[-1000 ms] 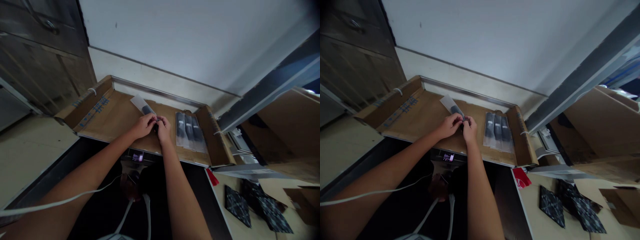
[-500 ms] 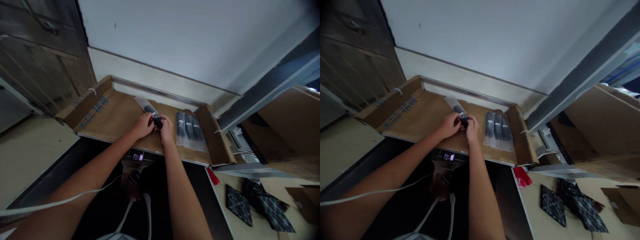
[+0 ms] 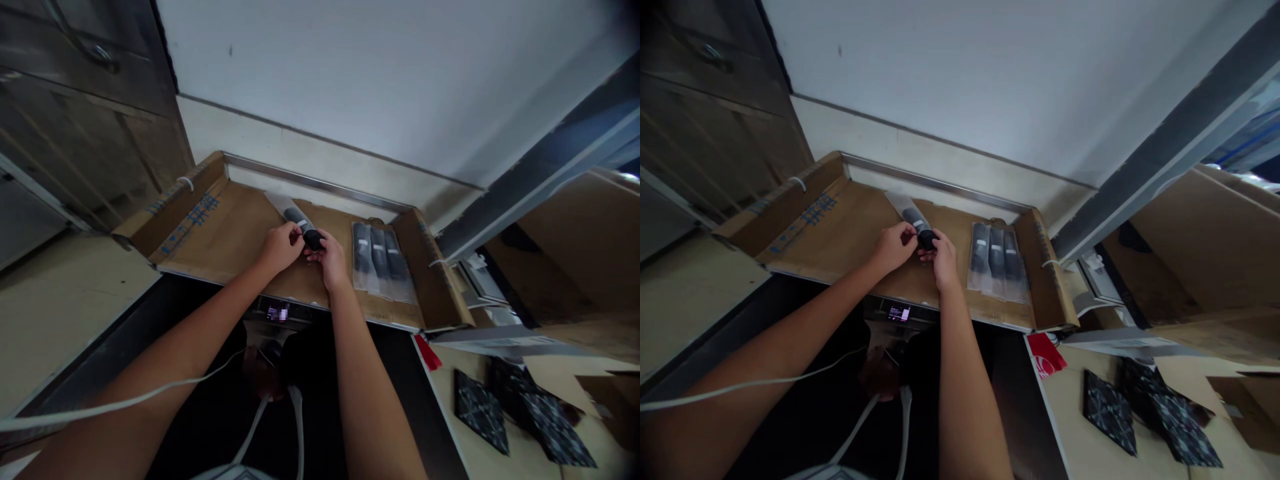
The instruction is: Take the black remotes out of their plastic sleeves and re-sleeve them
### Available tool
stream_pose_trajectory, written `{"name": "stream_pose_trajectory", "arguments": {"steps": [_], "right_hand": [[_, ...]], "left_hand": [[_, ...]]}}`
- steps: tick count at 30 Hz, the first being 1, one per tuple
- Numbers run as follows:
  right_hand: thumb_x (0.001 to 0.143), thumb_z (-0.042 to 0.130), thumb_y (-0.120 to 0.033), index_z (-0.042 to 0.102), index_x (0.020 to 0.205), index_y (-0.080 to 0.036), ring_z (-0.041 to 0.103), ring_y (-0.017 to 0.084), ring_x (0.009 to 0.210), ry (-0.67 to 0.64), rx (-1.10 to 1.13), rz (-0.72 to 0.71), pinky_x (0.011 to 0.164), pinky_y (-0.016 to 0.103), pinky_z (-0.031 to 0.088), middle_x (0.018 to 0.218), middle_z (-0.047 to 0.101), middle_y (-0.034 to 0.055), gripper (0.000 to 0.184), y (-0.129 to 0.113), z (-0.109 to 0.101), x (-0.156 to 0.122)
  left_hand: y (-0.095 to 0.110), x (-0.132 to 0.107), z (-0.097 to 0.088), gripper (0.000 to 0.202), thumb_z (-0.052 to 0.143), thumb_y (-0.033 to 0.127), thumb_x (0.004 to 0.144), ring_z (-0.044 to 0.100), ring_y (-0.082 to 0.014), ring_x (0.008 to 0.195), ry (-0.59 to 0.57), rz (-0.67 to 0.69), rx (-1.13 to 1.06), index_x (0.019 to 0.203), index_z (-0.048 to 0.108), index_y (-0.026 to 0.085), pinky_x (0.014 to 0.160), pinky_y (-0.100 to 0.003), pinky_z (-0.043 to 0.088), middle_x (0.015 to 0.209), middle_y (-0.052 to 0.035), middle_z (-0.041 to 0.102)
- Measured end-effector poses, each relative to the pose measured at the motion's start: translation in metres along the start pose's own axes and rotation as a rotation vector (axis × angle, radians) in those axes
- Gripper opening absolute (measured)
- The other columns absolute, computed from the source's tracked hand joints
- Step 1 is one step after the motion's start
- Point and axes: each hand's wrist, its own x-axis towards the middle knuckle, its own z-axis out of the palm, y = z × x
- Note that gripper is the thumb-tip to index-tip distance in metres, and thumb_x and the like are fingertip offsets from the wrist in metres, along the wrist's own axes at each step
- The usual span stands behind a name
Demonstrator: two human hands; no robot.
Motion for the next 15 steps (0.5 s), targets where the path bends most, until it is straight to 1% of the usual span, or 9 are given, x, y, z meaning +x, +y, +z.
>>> {"name": "stream_pose_trajectory", "arguments": {"steps": [4,6,8,11,15], "right_hand": [[0.069,0.053,-0.035,0.060,0.118,-0.014,0.067,0.017,0.062,-0.054,0.020,0.017,0.052,0.025,0.050,0.079,0.070,0.0046,0.054,-0.003,0.000,-0.003],[0.067,0.053,-0.033,0.061,0.119,-0.014,0.068,0.018,0.065,-0.107,0.021,0.017,0.053,0.025,0.050,0.078,0.070,0.0038,0.056,-0.005,0.000,-0.005],[0.065,0.053,-0.031,0.061,0.121,-0.016,0.069,0.018,0.067,-0.133,0.004,0.010,0.054,0.025,0.049,0.079,0.071,0.0028,0.058,-0.007,0.000,-0.008],[0.064,0.059,-0.029,0.061,0.121,-0.018,0.069,0.017,0.067,-0.131,-0.027,-0.006,0.055,0.024,0.049,0.084,0.072,0.0014,0.058,-0.009,0.001,-0.011],[0.066,0.066,-0.031,0.063,0.117,-0.022,0.068,0.014,0.069,-0.163,-0.064,-0.039,0.055,0.022,0.049,0.096,0.072,0.0020,0.052,-0.012,0.002,-0.014]], "left_hand": [[-0.002,0.002,-0.001,0.008,0.059,0.016,0.075,0.061,-0.0166,0.066,0.025,-0.043,-0.022,0.080,0.063,0.020,0.066,-0.030,0.046,0.075,-0.0021,0.069],[-0.003,0.002,-0.002,0.008,0.059,0.015,0.074,0.060,-0.0163,0.065,0.039,-0.070,-0.035,0.079,0.062,0.020,0.065,-0.030,0.046,0.072,-0.0013,0.068],[-0.005,0.002,-0.002,0.008,0.059,0.015,0.072,0.059,-0.0158,0.064,0.050,-0.102,-0.055,0.078,0.062,0.020,0.063,-0.029,0.045,0.071,-0.0005,0.067],[-0.008,0.003,-0.003,0.007,0.058,0.016,0.072,0.057,-0.0149,0.063,0.056,-0.126,-0.096,0.077,0.061,0.020,0.062,-0.028,0.044,0.070,0.0005,0.065],[-0.011,0.003,-0.005,0.006,0.057,0.018,0.072,0.054,-0.0141,0.062,0.087,-0.143,-0.158,0.076,0.060,0.020,0.061,-0.028,0.043,0.068,0.0014,0.063]]}}
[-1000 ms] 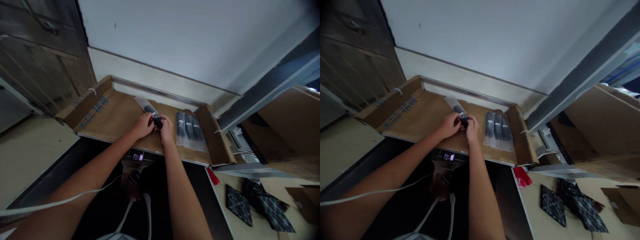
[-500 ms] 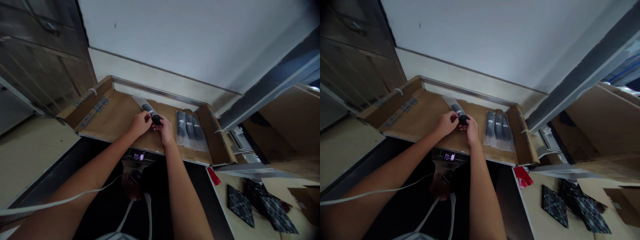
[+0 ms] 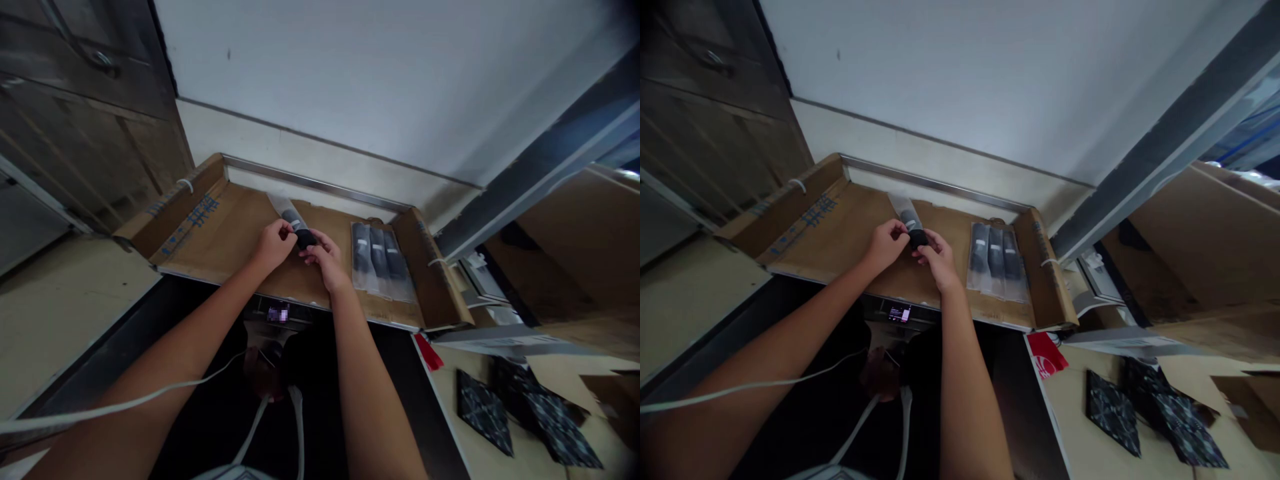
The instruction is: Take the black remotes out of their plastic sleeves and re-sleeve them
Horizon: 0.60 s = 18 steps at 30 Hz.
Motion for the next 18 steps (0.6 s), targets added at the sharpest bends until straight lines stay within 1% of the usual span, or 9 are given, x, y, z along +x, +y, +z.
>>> {"name": "stream_pose_trajectory", "arguments": {"steps": [4,8,10,12,14,16,18], "right_hand": [[0.067,0.070,-0.032,0.063,0.111,-0.023,0.066,0.014,0.074,-0.015,-0.041,-0.038,0.054,0.021,0.048,0.102,0.070,0.0030,0.046,-0.001,0.001,-0.001],[0.068,0.072,-0.034,0.063,0.104,-0.021,0.063,0.014,0.077,0.032,-0.079,-0.060,0.056,0.021,0.050,0.099,0.068,0.0025,0.039,0.004,0.002,0.001],[0.069,0.072,-0.035,0.062,0.103,-0.021,0.062,0.013,0.076,0.066,-0.095,-0.065,0.056,0.021,0.051,0.101,0.067,0.0028,0.038,0.007,0.003,0.003],[0.069,0.073,-0.035,0.059,0.107,-0.022,0.062,0.013,0.078,0.072,-0.087,-0.078,0.055,0.021,0.051,0.111,0.066,0.0041,0.043,0.009,0.002,0.004],[0.070,0.073,-0.035,0.057,0.115,-0.024,0.064,0.013,0.079,0.038,-0.064,-0.095,0.055,0.021,0.051,0.116,0.065,0.0049,0.049,0.009,0.002,0.004],[0.072,0.072,-0.035,0.055,0.120,-0.025,0.064,0.013,0.078,-0.002,-0.053,-0.106,0.055,0.021,0.051,0.111,0.066,0.0042,0.052,0.009,0.001,0.004],[0.074,0.072,-0.035,0.056,0.120,-0.024,0.064,0.013,0.075,-0.011,-0.060,-0.114,0.055,0.021,0.051,0.102,0.067,0.0028,0.050,0.009,0.002,0.003]], "left_hand": [[0.000,0.001,-0.003,0.004,0.056,0.017,0.071,0.050,-0.0126,0.059,-0.003,-0.026,-0.056,0.073,0.059,0.020,0.058,-0.027,0.041,0.065,0.0026,0.058],[0.001,0.001,-0.002,0.004,0.056,0.016,0.070,0.049,-0.0116,0.058,-0.041,-0.011,-0.133,0.072,0.058,0.019,0.057,-0.026,0.040,0.064,0.0033,0.058],[0.002,0.000,-0.002,0.004,0.056,0.017,0.070,0.049,-0.0116,0.059,-0.066,-0.001,-0.154,0.072,0.058,0.019,0.057,-0.026,0.040,0.065,0.0030,0.058],[0.002,-0.001,-0.001,0.003,0.056,0.017,0.070,0.049,-0.0116,0.059,-0.088,0.002,-0.165,0.072,0.058,0.019,0.057,-0.025,0.040,0.066,0.0026,0.058],[0.002,-0.001,-0.001,0.003,0.056,0.017,0.071,0.049,-0.0114,0.059,-0.099,0.010,-0.174,0.072,0.058,0.019,0.056,-0.025,0.040,0.065,0.0025,0.058],[0.002,-0.001,-0.001,0.002,0.057,0.017,0.071,0.049,-0.0112,0.058,-0.098,0.021,-0.189,0.071,0.058,0.019,0.056,-0.025,0.039,0.065,0.0027,0.057],[0.000,-0.001,-0.001,0.002,0.057,0.016,0.071,0.048,-0.0109,0.058,-0.096,0.028,-0.204,0.071,0.058,0.018,0.056,-0.025,0.039,0.064,0.0030,0.057]]}}
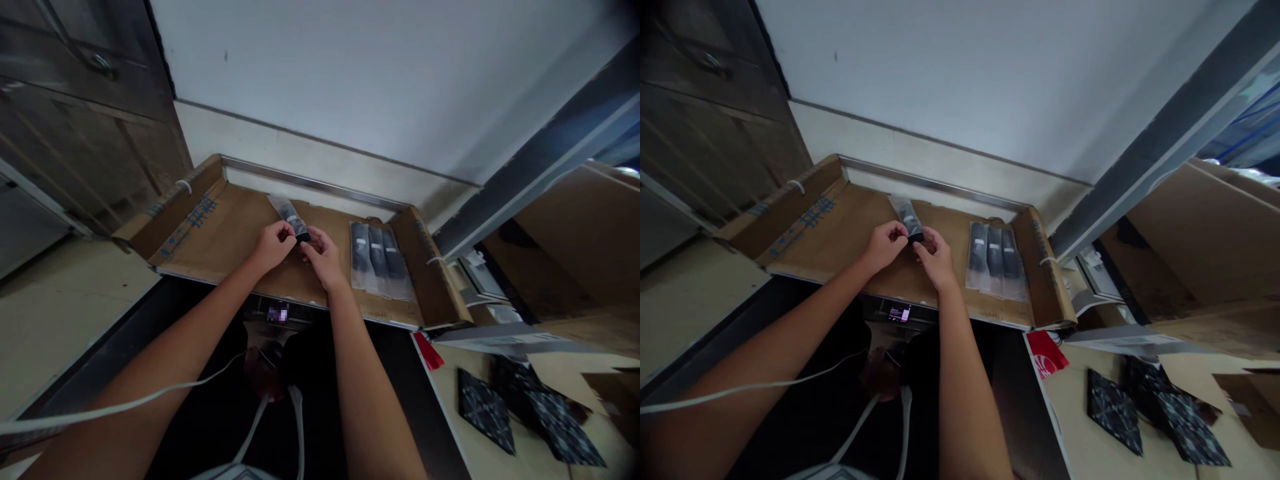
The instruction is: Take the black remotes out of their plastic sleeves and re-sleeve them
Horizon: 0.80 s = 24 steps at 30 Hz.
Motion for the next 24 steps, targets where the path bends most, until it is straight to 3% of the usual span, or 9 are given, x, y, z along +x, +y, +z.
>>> {"name": "stream_pose_trajectory", "arguments": {"steps": [11,18,21,24], "right_hand": [[0.077,0.070,-0.037,0.061,0.106,-0.022,0.061,0.014,0.072,0.074,-0.213,-0.069,0.058,0.025,0.052,0.099,0.067,0.0029,0.034,0.014,0.001,0.005],[0.076,0.069,-0.036,0.062,0.093,-0.020,0.061,0.016,0.070,0.160,-0.353,-0.119,0.065,0.028,0.050,0.082,0.066,0.0015,0.024,0.016,0.003,0.008],[0.076,0.069,-0.034,0.061,0.089,-0.020,0.062,0.017,0.073,0.210,-0.461,-0.131,0.070,0.030,0.051,0.087,0.068,0.0035,0.021,0.015,0.004,0.008],[0.076,0.066,-0.026,0.061,0.101,-0.020,0.064,0.018,0.079,0.225,-0.534,-0.119,0.076,0.033,0.051,0.097,0.069,0.0054,0.026,0.014,0.006,0.007]], "left_hand": [[0.002,-0.002,-0.002,0.003,0.057,0.014,0.068,0.047,-0.0097,0.058,-0.026,0.020,-0.026,0.069,0.057,0.017,0.056,-0.023,0.037,0.064,0.0035,0.056],[0.005,-0.005,-0.006,0.003,0.057,0.013,0.069,0.047,-0.0095,0.059,-0.094,0.040,-0.031,0.069,0.057,0.017,0.057,-0.023,0.036,0.065,0.0037,0.056],[0.008,-0.006,-0.007,0.003,0.056,0.014,0.068,0.046,-0.0095,0.059,-0.140,0.037,-0.045,0.068,0.057,0.016,0.057,-0.023,0.036,0.064,0.0037,0.055],[0.010,-0.008,-0.007,0.004,0.055,0.013,0.067,0.046,-0.0097,0.060,-0.207,0.031,-0.088,0.068,0.056,0.017,0.059,-0.023,0.036,0.065,0.0032,0.054]]}}
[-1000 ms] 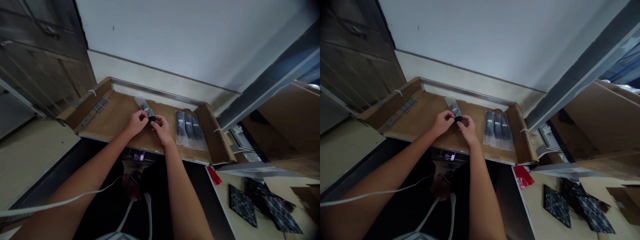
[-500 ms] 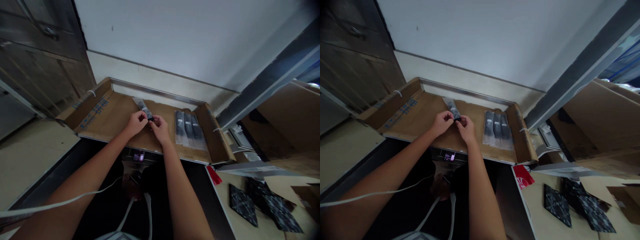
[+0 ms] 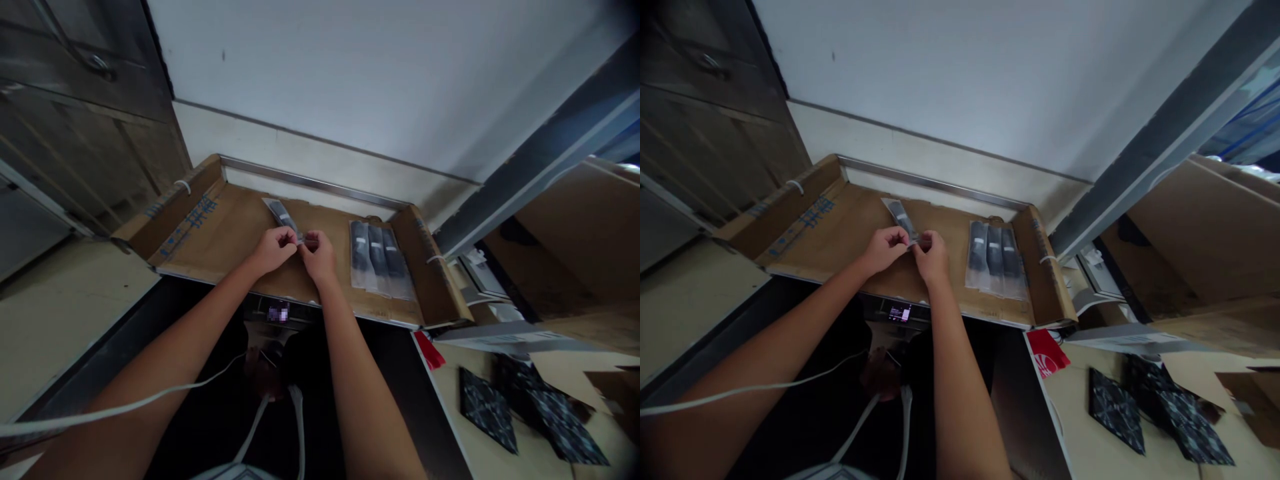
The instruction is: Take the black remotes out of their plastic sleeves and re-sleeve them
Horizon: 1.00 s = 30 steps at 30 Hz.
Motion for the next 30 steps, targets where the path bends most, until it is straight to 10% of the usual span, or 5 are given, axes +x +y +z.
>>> {"name": "stream_pose_trajectory", "arguments": {"steps": [5,30], "right_hand": [[0.072,0.059,-0.012,0.065,0.101,-0.020,0.065,0.020,0.085,-0.050,-0.146,-0.063,0.081,0.035,0.050,0.098,0.071,0.0060,0.031,-0.001,-0.001,0.000],[0.071,0.056,-0.014,0.067,0.077,-0.021,0.057,0.017,0.072,-0.149,-0.280,-0.114,0.070,0.028,0.042,0.078,0.067,0.0018,0.014,-0.012,-0.008,-0.004]], "left_hand": [[0.002,-0.004,0.002,0.006,0.053,0.012,0.066,0.048,-0.0100,0.062,-0.150,0.000,-0.075,0.069,0.055,0.017,0.060,-0.023,0.037,0.066,0.0029,0.055],[0.005,-0.010,0.002,0.008,0.050,0.010,0.067,0.045,-0.0102,0.059,-0.190,0.014,0.146,0.066,0.055,0.017,0.057,-0.024,0.033,0.062,0.0039,0.052]]}}
